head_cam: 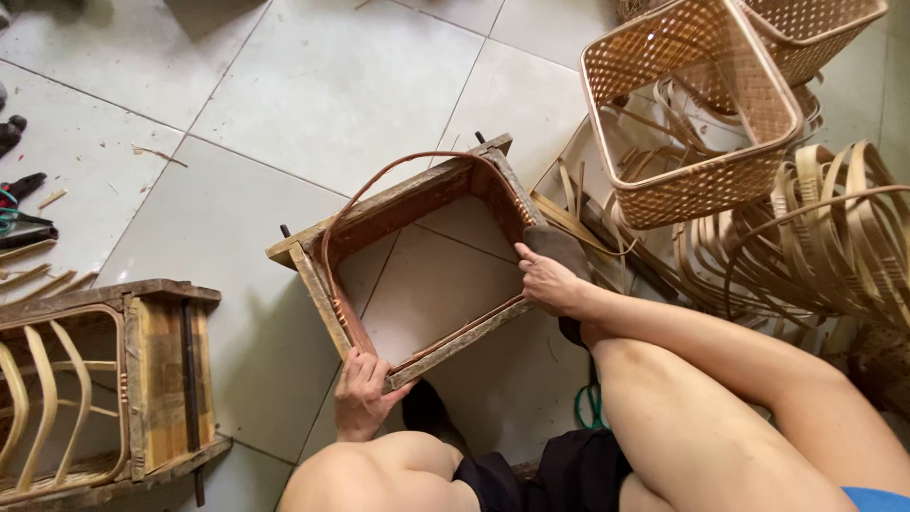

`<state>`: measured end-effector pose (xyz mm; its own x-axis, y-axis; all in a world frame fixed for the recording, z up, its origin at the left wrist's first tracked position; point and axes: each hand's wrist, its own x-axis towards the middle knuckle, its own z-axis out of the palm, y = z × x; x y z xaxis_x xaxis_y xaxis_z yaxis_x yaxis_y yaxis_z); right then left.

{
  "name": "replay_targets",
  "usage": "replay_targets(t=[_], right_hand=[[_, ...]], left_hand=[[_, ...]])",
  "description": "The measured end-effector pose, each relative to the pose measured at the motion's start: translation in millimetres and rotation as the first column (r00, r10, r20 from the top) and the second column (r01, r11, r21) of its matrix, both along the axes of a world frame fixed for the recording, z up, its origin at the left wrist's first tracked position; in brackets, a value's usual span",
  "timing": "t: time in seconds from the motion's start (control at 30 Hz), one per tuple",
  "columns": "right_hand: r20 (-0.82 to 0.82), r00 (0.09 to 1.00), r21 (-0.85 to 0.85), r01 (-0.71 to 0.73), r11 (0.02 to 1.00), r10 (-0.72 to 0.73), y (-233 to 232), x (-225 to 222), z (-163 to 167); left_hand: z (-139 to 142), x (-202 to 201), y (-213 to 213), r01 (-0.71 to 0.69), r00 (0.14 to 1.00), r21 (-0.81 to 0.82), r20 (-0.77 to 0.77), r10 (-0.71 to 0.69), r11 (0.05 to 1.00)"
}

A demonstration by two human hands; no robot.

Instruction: The person sits on the floor fitting a woven bamboo basket body into a wooden frame mold, pressing and shaping the woven sides against the frame rim, adjusting the rim strip, and tapping the rim with a wooden mallet to seat it.

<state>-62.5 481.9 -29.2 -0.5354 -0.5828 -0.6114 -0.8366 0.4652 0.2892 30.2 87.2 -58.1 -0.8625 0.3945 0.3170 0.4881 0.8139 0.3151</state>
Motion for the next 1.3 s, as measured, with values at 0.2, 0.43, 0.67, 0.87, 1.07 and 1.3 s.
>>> replay_targets(t=[0.2, 0.43, 0.67, 0.87, 1.07, 1.3], right_hand=[[-0.099, 0.994, -0.171, -0.067, 0.983, 0.051, 10.3, 6.3, 79.6], [0.043, 0.999, 0.321, -0.031, 0.947, 0.018, 12.3, -124.0, 120.7], [-0.34, 0.893, -0.753, -0.07, 0.654, -0.295, -92.4, -295.7, -37.6], [-0.189, 0.894, -0.87, 0.039, 0.491, -0.407, -87.0, -296.4, -102.8], [-0.074, 0.879, -0.903, 0.141, 0.405, -0.471, -91.7, -290.2, -88.6], [-0.118, 0.906, -0.914, 0.06, 0.4, -0.406, -79.6, -275.0, -96.9]], left_hand=[[-9.4, -15.7, 3.8, 0.012, 1.0, 0.03, 0.009, -0.012, 0.999], [-38.2, -28.4, 9.8, 0.017, 0.999, 0.045, 0.029, -0.018, 0.999], [-46.9, -52.5, 15.6, 0.008, 1.0, 0.092, -0.011, -0.007, 0.996], [-36.6, -91.3, 21.7, -0.078, 0.99, 0.425, 0.137, 0.022, 0.902], [-56.4, -209.5, -6.4, -0.704, 0.676, 0.509, 0.693, 0.251, 0.494], [-91.8, -227.9, -10.7, -0.733, 0.644, 0.608, 0.765, 0.021, 0.304]])
